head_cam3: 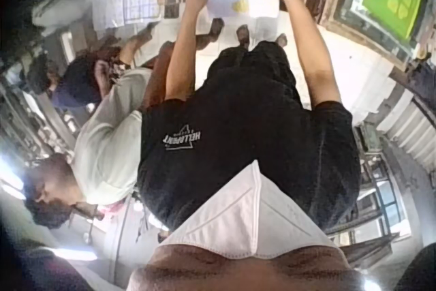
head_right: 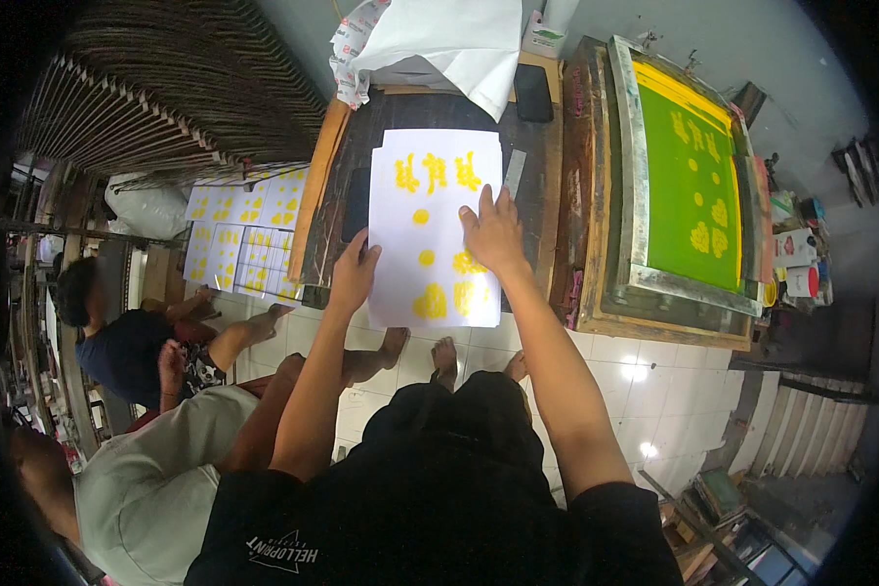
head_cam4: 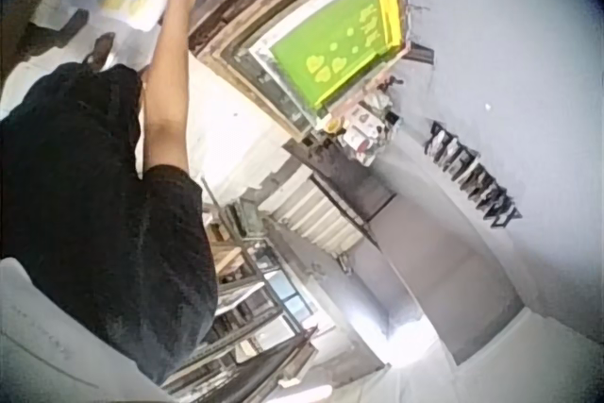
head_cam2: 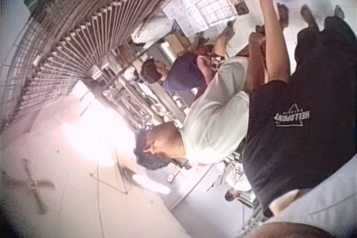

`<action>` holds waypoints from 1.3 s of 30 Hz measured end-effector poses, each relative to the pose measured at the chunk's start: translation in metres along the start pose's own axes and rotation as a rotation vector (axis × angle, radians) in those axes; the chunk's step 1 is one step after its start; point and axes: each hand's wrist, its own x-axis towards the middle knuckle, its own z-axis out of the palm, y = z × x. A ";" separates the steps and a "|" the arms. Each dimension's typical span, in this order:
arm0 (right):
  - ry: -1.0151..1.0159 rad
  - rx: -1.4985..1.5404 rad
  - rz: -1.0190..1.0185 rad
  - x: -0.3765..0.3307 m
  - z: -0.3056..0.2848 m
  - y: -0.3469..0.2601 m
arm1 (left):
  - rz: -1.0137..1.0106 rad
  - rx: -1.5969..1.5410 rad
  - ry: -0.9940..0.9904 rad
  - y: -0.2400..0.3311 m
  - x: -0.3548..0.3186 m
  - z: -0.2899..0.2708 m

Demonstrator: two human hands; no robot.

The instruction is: The person places paper sheets onto a printing bed, lowers a screen frame, and uses a squeegee to apply yellow ink, repeating the process for multiple sheets.

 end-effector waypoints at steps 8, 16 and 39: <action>-0.035 0.007 -0.010 0.007 -0.003 0.002 | -0.067 -0.062 0.082 -0.001 0.000 0.003; -0.051 0.041 -0.014 0.003 -0.005 0.000 | -0.139 -0.085 0.065 -0.003 -0.006 0.002; -0.068 -0.001 -0.039 -0.018 -0.013 0.018 | -0.217 -0.121 0.142 0.012 -0.026 0.006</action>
